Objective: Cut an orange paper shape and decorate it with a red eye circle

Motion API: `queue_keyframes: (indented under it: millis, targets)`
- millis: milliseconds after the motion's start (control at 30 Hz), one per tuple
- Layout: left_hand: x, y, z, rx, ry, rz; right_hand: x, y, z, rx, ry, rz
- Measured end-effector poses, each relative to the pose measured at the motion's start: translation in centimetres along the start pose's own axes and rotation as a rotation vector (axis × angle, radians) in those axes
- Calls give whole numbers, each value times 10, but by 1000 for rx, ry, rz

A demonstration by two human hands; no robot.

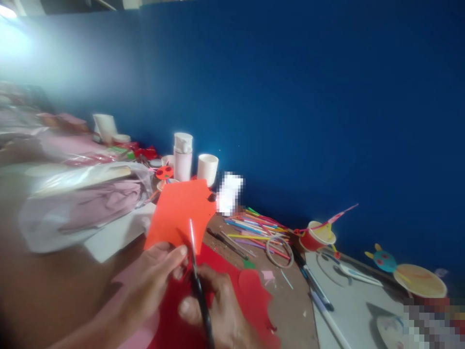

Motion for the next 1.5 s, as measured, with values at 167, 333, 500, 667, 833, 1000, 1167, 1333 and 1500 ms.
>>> queue_keyframes:
  millis: [167, 333, 500, 667, 833, 1000, 1167, 1333, 1500]
  targets:
    - [0, 2, 0, -22, -6, -22, -1, 1, 1, -1, -13, 23]
    - [-1, 2, -1, -25, -10, -22, -6, 13, 5, 53, 73, 107]
    - [0, -4, -2, -26, -15, 13, -5, 16, 5, 65, 31, 117]
    - [0, -9, -4, -22, -14, 63, -3, 8, 1, 48, -12, 20]
    - [-1, -8, -7, -9, -40, 43, -5, 3, 0, 54, -32, -14]
    - [-3, -10, -7, -13, -45, 29, -8, -3, -1, 24, -77, 16]
    - [-4, -13, -9, 6, -62, 13, -9, -5, -2, 5, -97, 10]
    - [-3, -9, -9, 16, -97, 44, -9, -5, -3, 10, -111, 20]
    - [-2, -7, -8, 0, -103, 65, -11, -7, -5, 17, -111, 68]
Point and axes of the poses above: each hand's wrist, its own z-axis away from the middle knuckle, its own x-axis out of the palm, y = z × x, the point moved 5 cm from there along -z, towards the middle knuckle, and after that the axes turned 10 degrees about y, right-handed, at the moved point
